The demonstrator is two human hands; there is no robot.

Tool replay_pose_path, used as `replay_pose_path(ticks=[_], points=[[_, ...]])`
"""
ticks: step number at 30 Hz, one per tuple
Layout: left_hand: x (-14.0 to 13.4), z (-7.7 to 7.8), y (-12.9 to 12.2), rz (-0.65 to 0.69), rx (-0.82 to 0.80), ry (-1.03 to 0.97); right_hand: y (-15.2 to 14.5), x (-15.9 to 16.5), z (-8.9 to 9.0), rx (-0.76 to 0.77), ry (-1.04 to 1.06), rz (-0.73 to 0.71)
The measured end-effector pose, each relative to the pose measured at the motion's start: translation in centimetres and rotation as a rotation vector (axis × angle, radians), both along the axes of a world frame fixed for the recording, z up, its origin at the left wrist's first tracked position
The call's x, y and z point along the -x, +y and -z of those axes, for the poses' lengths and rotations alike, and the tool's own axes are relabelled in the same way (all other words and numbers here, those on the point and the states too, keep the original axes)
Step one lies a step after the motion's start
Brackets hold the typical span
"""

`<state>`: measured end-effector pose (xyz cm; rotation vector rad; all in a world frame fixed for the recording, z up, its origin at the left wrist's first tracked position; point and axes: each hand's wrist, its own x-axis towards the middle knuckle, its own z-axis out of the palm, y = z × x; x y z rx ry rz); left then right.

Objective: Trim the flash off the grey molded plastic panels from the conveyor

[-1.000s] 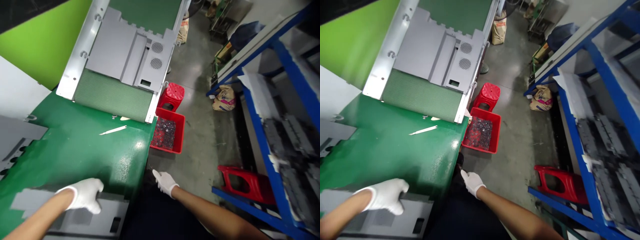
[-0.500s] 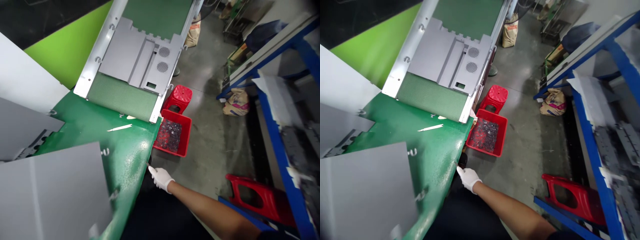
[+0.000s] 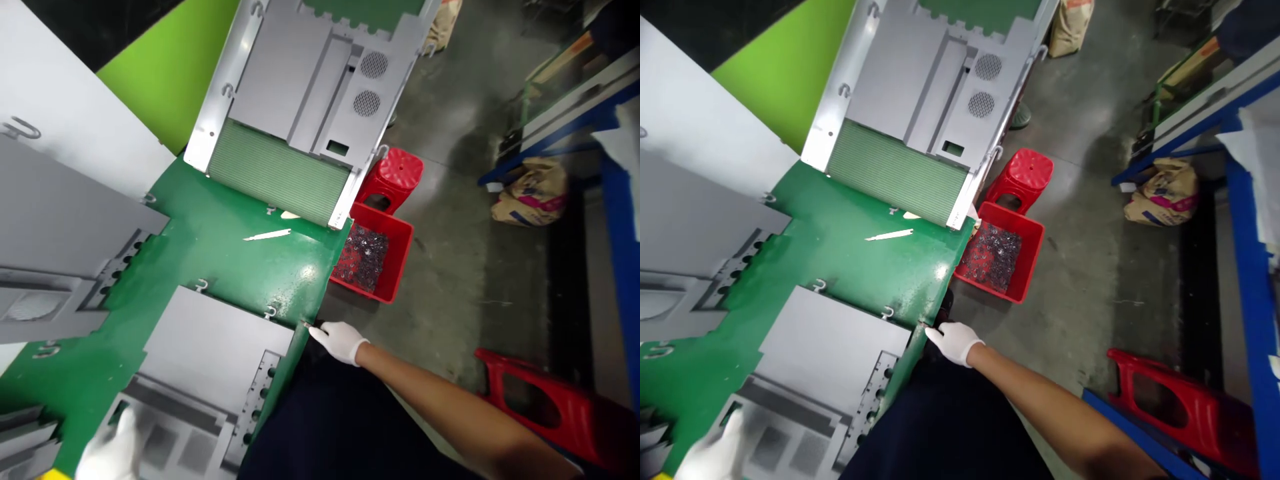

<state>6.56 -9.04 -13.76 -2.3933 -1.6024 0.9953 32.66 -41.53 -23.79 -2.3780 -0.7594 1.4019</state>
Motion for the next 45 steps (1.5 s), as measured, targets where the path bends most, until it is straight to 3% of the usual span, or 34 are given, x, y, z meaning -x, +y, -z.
replay_pose_path(ticks=[2, 3, 5, 8, 11, 14, 17, 33, 41, 45], points=[[-3.6, 0.9, -0.2, -0.074, 0.031, -0.290, 1.2, -0.3, 0.0, 0.000, -0.004, -0.052], [-6.0, 1.5, -0.5, -0.016, 0.104, -0.439, 1.9, -0.4, 0.0, -0.003, -0.005, -0.075], [-11.4, 2.9, -1.4, 0.256, 0.315, -0.602, 3.4, -0.8, 0.1, -0.012, -0.012, -0.117], [-18.1, 5.6, -2.5, 0.555, 0.666, -0.523, 5.7, -1.2, 0.1, -0.026, -0.014, -0.160], [-21.4, 8.1, -2.7, 0.615, 0.891, -0.255, 7.2, -1.5, 0.2, -0.036, 0.010, -0.197], [-21.9, 9.6, -2.3, 0.564, 0.932, -0.112, 7.7, -1.6, 0.3, -0.033, 0.014, -0.224], [-21.6, 10.1, -2.0, 0.518, 0.944, -0.141, 7.7, -1.5, 0.5, -0.022, 0.001, -0.241], [-21.6, 10.0, -2.1, 0.378, 0.996, -0.270, 9.2, -1.6, 1.3, 0.003, -0.087, -0.430], [-21.5, 10.7, -2.1, 0.388, 0.919, -0.169, 9.9, -2.6, 1.4, -0.021, -0.124, -0.554], [-21.5, 9.7, -2.3, 0.407, 0.886, -0.154, 9.9, -2.2, 0.8, -0.015, -0.082, -0.477]])
